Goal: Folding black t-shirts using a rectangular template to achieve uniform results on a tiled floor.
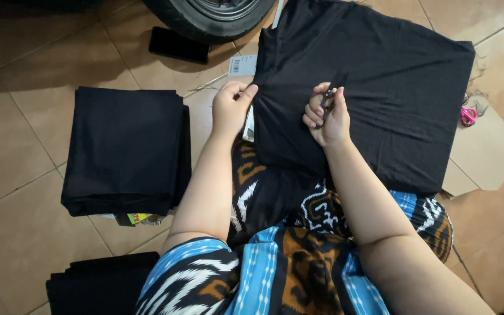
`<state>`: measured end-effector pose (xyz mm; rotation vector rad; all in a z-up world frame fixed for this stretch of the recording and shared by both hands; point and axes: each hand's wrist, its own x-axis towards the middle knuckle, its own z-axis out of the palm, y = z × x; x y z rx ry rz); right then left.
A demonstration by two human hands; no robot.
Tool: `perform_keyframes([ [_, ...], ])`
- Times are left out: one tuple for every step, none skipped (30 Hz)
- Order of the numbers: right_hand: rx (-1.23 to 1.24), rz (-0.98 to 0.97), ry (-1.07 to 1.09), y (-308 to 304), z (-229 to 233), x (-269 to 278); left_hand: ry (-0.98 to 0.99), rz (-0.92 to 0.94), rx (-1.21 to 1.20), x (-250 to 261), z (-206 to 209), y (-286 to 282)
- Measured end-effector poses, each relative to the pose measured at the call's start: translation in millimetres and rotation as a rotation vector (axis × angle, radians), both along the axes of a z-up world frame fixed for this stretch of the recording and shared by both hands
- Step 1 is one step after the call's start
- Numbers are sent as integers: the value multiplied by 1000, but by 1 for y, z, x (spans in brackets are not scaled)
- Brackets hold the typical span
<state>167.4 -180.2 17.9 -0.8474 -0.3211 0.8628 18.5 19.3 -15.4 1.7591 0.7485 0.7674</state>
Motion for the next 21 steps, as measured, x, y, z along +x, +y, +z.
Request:
perform_keyframes([
  [-3,2,-1,0,1,0,-1,2,-3,-5,13,0],
  [0,7,2,0,2,0,-27,-50,-217,-9,26,0],
  [2,12,5,0,3,0,-54,-103,-431,-14,39,0],
  [-1,14,7,-1,2,0,-52,-101,-434,-13,38,1],
  [-4,13,12,-1,2,1,-69,-126,-468,-13,37,3],
  [-6,13,16,-1,1,2,-88,-152,-500,-12,36,4],
  [-7,15,16,-1,1,2,-88,-149,-500,-10,35,6],
  [-13,14,12,-2,0,3,-43,-130,-426,-8,33,8],
  [-19,14,7,-2,0,3,2,-110,-351,-5,31,9],
  [-19,15,6,-2,0,3,1,-110,-352,-5,29,10],
  [-17,15,8,-2,1,2,35,-102,-296,-5,28,11],
  [-14,16,8,-2,2,2,67,-94,-239,-5,27,13],
  [-15,17,7,-2,3,2,66,-93,-240,-6,29,10],
  [-18,13,10,-1,4,1,62,-63,-224,-7,31,8],
  [-22,10,12,-1,6,0,59,-33,-207,-7,33,6],
  [-21,10,11,-1,6,0,58,-32,-206,-11,31,8],
  [-27,6,7,-1,6,0,75,15,-233,-14,30,10],
  [-32,1,4,-1,6,-1,93,63,-258,-17,29,12],
  [-31,0,3,-1,5,0,93,62,-257,-18,33,10],
  [-32,-3,3,-1,5,0,284,-9,-275,-19,38,8],
  [-33,-6,2,-1,4,0,475,-81,-291,-20,42,7],
])
